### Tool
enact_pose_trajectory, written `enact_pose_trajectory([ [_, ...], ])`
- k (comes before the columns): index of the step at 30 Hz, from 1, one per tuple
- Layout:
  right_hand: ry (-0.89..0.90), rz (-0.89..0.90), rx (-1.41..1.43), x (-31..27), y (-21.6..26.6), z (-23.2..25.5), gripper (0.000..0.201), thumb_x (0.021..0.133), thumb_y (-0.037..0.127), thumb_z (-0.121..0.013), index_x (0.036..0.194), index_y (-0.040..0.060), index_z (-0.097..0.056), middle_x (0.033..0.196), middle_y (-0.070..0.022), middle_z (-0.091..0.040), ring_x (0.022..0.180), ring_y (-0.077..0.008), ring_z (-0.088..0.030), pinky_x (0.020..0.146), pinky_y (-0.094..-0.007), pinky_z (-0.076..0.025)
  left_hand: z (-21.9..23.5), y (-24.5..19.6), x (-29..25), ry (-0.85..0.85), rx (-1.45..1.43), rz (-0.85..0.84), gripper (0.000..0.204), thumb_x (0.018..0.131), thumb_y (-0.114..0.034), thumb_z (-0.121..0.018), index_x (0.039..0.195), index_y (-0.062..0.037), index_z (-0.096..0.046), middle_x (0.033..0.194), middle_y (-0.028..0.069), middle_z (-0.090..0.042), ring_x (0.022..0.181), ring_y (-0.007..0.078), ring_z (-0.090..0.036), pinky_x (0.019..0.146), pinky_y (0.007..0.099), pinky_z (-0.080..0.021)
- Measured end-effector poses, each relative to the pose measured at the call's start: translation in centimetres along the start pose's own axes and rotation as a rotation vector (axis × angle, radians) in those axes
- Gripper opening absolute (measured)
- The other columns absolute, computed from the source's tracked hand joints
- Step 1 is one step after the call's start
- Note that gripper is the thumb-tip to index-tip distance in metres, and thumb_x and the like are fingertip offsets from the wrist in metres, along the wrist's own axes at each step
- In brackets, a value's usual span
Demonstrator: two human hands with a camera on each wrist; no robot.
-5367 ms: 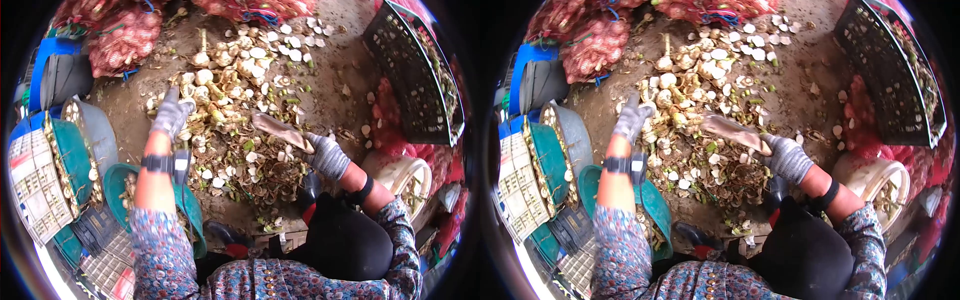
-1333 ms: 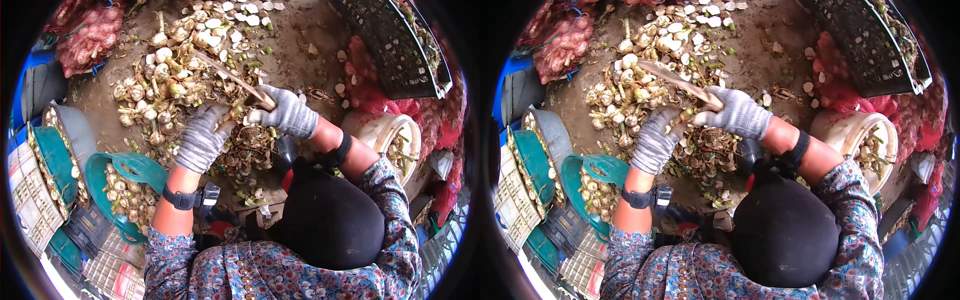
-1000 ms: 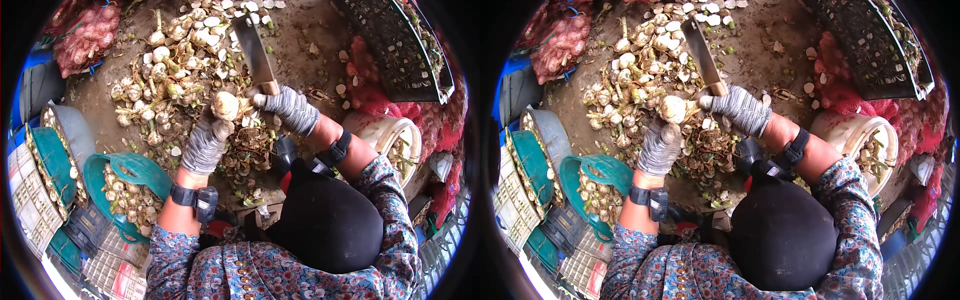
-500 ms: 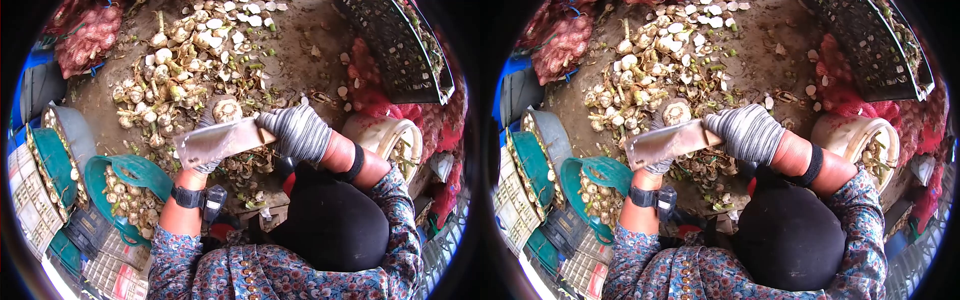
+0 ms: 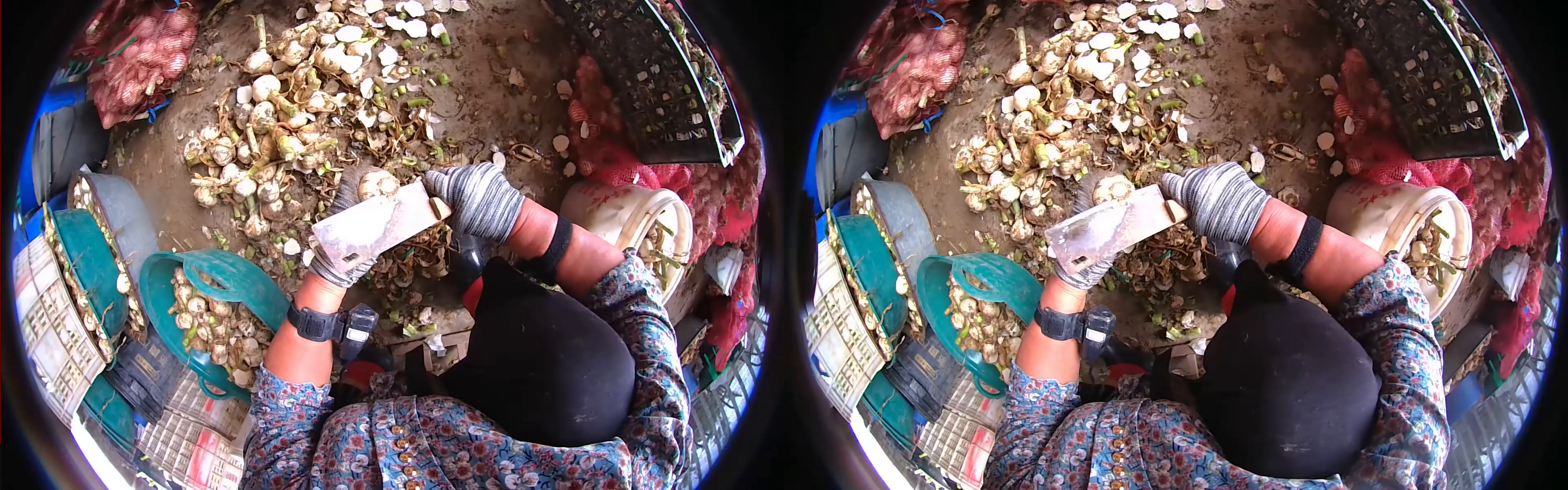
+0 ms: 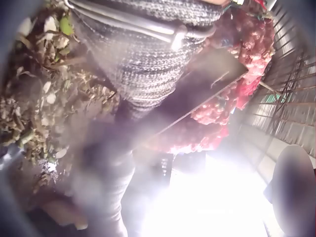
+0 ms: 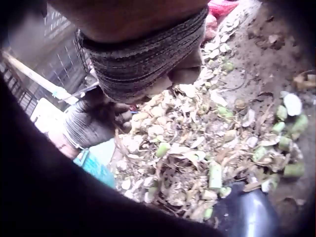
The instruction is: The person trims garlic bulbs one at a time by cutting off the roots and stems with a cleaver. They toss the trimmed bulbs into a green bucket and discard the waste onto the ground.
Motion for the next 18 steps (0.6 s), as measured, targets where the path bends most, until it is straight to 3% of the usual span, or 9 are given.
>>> enact_pose_trajectory([
  [2,-0.011,-0.101,0.052,0.3,-1.4,-0.5,0.031,0.083,0.019,-0.061,0.114,0.0127,-0.064,0.078,-0.0144,-0.069,0.078,-0.0362,-0.069,0.067,-0.0440,-0.054,-0.3,-2.8,-0.8,0.000,0.156,0.080,0.067,0.077,-0.014,-0.081,0.132,-0.0055,-0.044,0.119,0.0096,-0.058,0.111,0.0218,-0.057,0.097,0.0339,-0.048],
  [3,0.093,-0.563,0.369,1.3,-5.6,-0.9,0.036,0.088,0.029,-0.061,0.120,0.0112,-0.063,0.086,-0.0169,-0.071,0.084,-0.0382,-0.069,0.072,-0.0434,-0.055,-0.4,-4.7,-1.2,0.000,0.238,0.120,0.068,0.076,-0.013,-0.083,0.132,-0.0052,-0.044,0.117,0.0088,-0.058,0.110,0.0204,-0.057,0.097,0.0333,-0.048],
  [4,0.035,-0.618,0.237,-0.1,-8.8,-0.8,0.044,0.091,0.038,-0.060,0.124,0.0095,-0.062,0.096,-0.0187,-0.071,0.089,-0.0387,-0.069,0.075,-0.0446,-0.055,-1.2,-7.3,-2.0,0.037,0.347,-0.156,0.070,0.073,-0.016,-0.085,0.129,-0.0057,-0.046,0.116,0.0092,-0.058,0.108,0.0211,-0.057,0.095,0.0337,-0.048],
  [5,-0.106,-0.488,0.086,-1.3,-10.1,-1.5,0.044,0.089,0.036,-0.063,0.124,0.0085,-0.061,0.098,-0.0198,-0.071,0.091,-0.0393,-0.068,0.078,-0.0464,-0.054,-1.6,-9.8,-3.4,0.056,0.465,-0.428,0.071,0.070,-0.019,-0.087,0.127,-0.0061,-0.047,0.115,0.0095,-0.058,0.105,0.0217,-0.058,0.093,0.0341,-0.048],
  [9,-0.169,-0.481,0.137,-0.9,-5.3,-0.7,0.042,0.085,0.031,-0.070,0.121,0.0103,-0.063,0.094,-0.0202,-0.070,0.088,-0.0408,-0.067,0.078,-0.0476,-0.054,6.1,-10.0,-7.2,-0.147,0.333,0.169,0.072,0.065,-0.030,-0.090,0.123,-0.0082,-0.054,0.116,0.0144,-0.059,0.106,0.0291,-0.058,0.095,0.0389,-0.047],
  [11,-0.238,-0.414,0.164,-1.2,-5.2,-0.5,0.037,0.085,0.033,-0.071,0.112,0.0098,-0.064,0.089,-0.0210,-0.069,0.084,-0.0409,-0.067,0.073,-0.0478,-0.054,11.2,-14.2,-9.8,-0.079,1.008,0.018,0.064,0.067,-0.030,-0.088,0.119,-0.0080,-0.058,0.113,0.0132,-0.061,0.101,0.0311,-0.060,0.094,0.0412,-0.047],
  [13,-0.256,-0.436,0.167,-1.6,-5.5,-0.2,0.037,0.086,0.035,-0.070,0.111,0.0087,-0.063,0.088,-0.0212,-0.069,0.083,-0.0410,-0.067,0.072,-0.0477,-0.054,15.5,-15.8,-13.1,0.163,1.354,0.168,0.051,0.075,-0.032,-0.083,0.114,-0.0075,-0.063,0.109,0.0136,-0.063,0.097,0.0331,-0.061,0.092,0.0426,-0.048],
  [15,-0.244,-0.428,0.149,-1.5,-6.4,-0.8,0.040,0.087,0.039,-0.070,0.112,0.0083,-0.062,0.089,-0.0211,-0.069,0.083,-0.0414,-0.067,0.071,-0.0480,-0.054,20.0,-15.4,-15.6,0.155,1.346,0.296,0.044,0.079,-0.032,-0.079,0.113,-0.0077,-0.064,0.108,0.0147,-0.064,0.098,0.0345,-0.061,0.093,0.0429,-0.048],
  [18,-0.256,-0.411,0.145,-0.9,-5.8,-0.2,0.040,0.087,0.040,-0.069,0.111,0.0079,-0.062,0.088,-0.0211,-0.069,0.083,-0.0420,-0.067,0.072,-0.0477,-0.054,20.5,-14.9,-12.9,-0.014,1.196,0.329,0.046,0.082,-0.033,-0.077,0.119,-0.0078,-0.064,0.114,0.0174,-0.065,0.107,0.0351,-0.061,0.098,0.0424,-0.046],
])
Point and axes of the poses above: each hand's wrist, its own x-axis towards the middle knuckle, its own z-axis out of the back of the hand, y = z × x, the point moved 6 cm from there along x, towards the middle knuckle
